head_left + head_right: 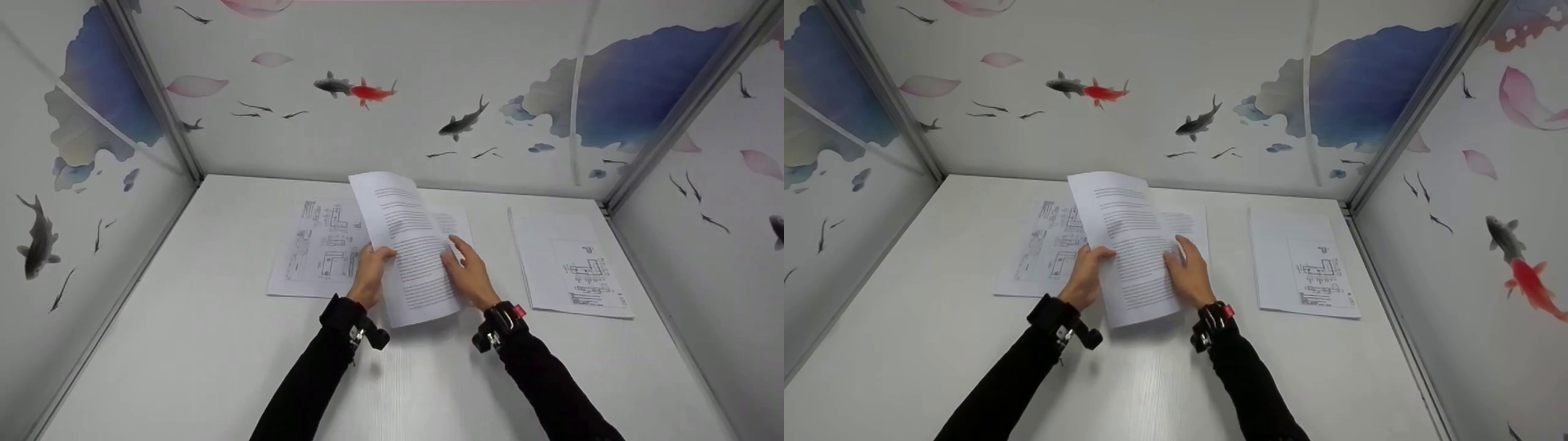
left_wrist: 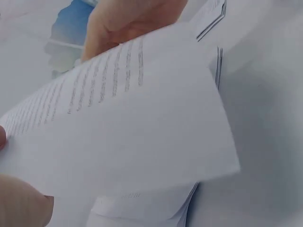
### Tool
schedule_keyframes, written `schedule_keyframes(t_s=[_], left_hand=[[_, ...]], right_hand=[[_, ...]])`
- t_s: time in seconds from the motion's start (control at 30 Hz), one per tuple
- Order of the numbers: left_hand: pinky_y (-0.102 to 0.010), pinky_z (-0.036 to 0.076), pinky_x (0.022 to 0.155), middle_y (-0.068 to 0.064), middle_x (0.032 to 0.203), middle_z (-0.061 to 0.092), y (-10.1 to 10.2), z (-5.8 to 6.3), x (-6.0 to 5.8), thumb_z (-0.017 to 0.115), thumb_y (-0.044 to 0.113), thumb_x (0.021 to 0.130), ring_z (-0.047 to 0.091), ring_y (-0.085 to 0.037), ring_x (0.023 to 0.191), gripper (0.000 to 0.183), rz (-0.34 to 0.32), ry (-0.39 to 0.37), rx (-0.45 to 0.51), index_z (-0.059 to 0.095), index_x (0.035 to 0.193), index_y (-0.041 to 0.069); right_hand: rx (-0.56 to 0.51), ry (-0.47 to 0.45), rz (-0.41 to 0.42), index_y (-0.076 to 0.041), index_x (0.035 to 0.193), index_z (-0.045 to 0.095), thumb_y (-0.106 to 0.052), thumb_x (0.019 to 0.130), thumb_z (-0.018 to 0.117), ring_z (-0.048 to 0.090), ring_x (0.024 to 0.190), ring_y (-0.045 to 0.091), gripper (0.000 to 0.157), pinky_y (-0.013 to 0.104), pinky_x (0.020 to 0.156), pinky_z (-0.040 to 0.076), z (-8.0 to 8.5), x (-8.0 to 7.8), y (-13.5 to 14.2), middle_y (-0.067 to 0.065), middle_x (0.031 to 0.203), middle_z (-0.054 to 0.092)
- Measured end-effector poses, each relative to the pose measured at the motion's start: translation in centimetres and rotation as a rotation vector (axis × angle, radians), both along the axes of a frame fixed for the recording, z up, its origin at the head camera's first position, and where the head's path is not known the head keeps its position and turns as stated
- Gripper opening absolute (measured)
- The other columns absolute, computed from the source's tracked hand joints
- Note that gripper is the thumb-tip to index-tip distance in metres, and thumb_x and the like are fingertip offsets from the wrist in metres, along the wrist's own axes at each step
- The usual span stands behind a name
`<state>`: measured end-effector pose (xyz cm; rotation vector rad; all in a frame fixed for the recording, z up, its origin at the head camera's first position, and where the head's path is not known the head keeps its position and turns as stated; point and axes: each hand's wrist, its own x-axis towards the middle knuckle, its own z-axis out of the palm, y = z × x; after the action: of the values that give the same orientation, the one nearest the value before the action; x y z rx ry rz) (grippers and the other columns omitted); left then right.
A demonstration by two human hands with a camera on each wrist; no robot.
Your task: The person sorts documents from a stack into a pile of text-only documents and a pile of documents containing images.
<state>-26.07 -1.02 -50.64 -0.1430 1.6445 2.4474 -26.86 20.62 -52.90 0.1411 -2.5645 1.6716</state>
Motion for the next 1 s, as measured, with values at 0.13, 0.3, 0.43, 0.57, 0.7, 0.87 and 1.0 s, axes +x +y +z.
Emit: schedule_keyframes(t_s=[0.13, 0.3, 0.43, 0.57, 0.7, 0.87, 1.0], left_hand=[[-0.029, 0.049, 0.083, -0.009, 0.111, 0.069, -0.5, -0.3, -0.1, 0.052, 0.006, 0.081, 0.067, -0.02, 0.097, 0.045, -0.007, 0.014, -0.028, 0.057, 0.126, 0.009], [-0.032, 0.051, 0.087, -0.006, 0.12, 0.067, -0.8, -0.7, -0.4, 0.054, 0.006, 0.086, 0.067, -0.02, 0.104, 0.049, -0.033, 0.06, -0.117, 0.054, 0.134, 0.015], [-0.034, 0.053, 0.088, -0.003, 0.127, 0.062, -0.8, -0.6, -0.3, 0.058, 0.008, 0.091, 0.066, -0.019, 0.108, 0.055, -0.016, 0.12, -0.252, 0.044, 0.143, 0.021], [-0.035, 0.049, 0.096, -0.001, 0.134, 0.055, -0.7, -0.8, -0.4, 0.059, 0.01, 0.093, 0.06, -0.018, 0.116, 0.06, 0.02, 0.116, -0.333, 0.035, 0.147, 0.021], [-0.034, 0.049, 0.094, -0.006, 0.13, 0.059, -0.5, -2.0, -0.2, 0.058, 0.013, 0.095, 0.062, -0.019, 0.11, 0.057, 0.023, 0.112, -0.409, 0.036, 0.147, 0.016], [-0.031, 0.054, 0.055, -0.012, 0.102, 0.069, 0.1, -3.2, 0.8, 0.051, 0.021, 0.101, 0.07, -0.018, 0.066, 0.047, -0.052, 0.145, -0.615, 0.036, 0.143, 0.011], [-0.027, 0.044, 0.041, -0.011, 0.084, 0.066, 0.7, -3.8, 1.3, 0.042, 0.019, 0.105, 0.06, -0.018, 0.043, 0.03, -0.071, 0.171, -0.685, 0.041, 0.132, 0.006]], right_hand=[[-0.212, -0.306, 0.118, -0.006, 0.154, 0.028, -0.04, 0.097, 0.06, 0.041, 0.137, 0.032, 0.073, 0.044, 0.112, 0.034, 0.0, -0.6, 1.9, 0.021, 0.151, 0.04], [-0.371, -0.344, 0.167, -0.009, 0.145, 0.041, -0.024, 0.092, 0.069, 0.067, 0.098, 0.023, 0.062, 0.034, 0.08, 0.055, -0.2, -0.6, 2.8, 0.014, 0.119, 0.066], [-0.339, -0.25, 0.097, -0.008, 0.143, 0.043, -0.007, 0.093, 0.065, 0.068, 0.088, 0.017, 0.055, 0.03, 0.074, 0.054, -0.3, -0.6, 2.5, 0.01, 0.111, 0.068], [-0.324, -0.191, 0.005, -0.006, 0.143, 0.044, -0.001, 0.096, 0.057, 0.066, 0.087, 0.016, 0.049, 0.028, 0.075, 0.052, -0.3, -0.7, 2.2, 0.018, 0.113, 0.066], [-0.328, -0.145, -0.087, -0.003, 0.144, 0.043, -0.001, 0.098, 0.053, 0.065, 0.085, 0.014, 0.047, 0.024, 0.072, 0.052, -0.3, -0.9, 2.4, 0.022, 0.117, 0.064], [-0.283, -0.166, -0.139, -0.003, 0.145, 0.041, -0.003, 0.101, 0.048, 0.063, 0.095, 0.017, 0.045, 0.022, 0.076, 0.051, -0.1, -1.3, 2.6, 0.022, 0.128, 0.059], [-0.229, -0.241, -0.15, -0.004, 0.149, 0.034, -0.005, 0.101, 0.048, 0.06, 0.1, 0.02, 0.05, 0.023, 0.078, 0.048, -0.1, -1.5, 3.0, 0.022, 0.131, 0.057]])
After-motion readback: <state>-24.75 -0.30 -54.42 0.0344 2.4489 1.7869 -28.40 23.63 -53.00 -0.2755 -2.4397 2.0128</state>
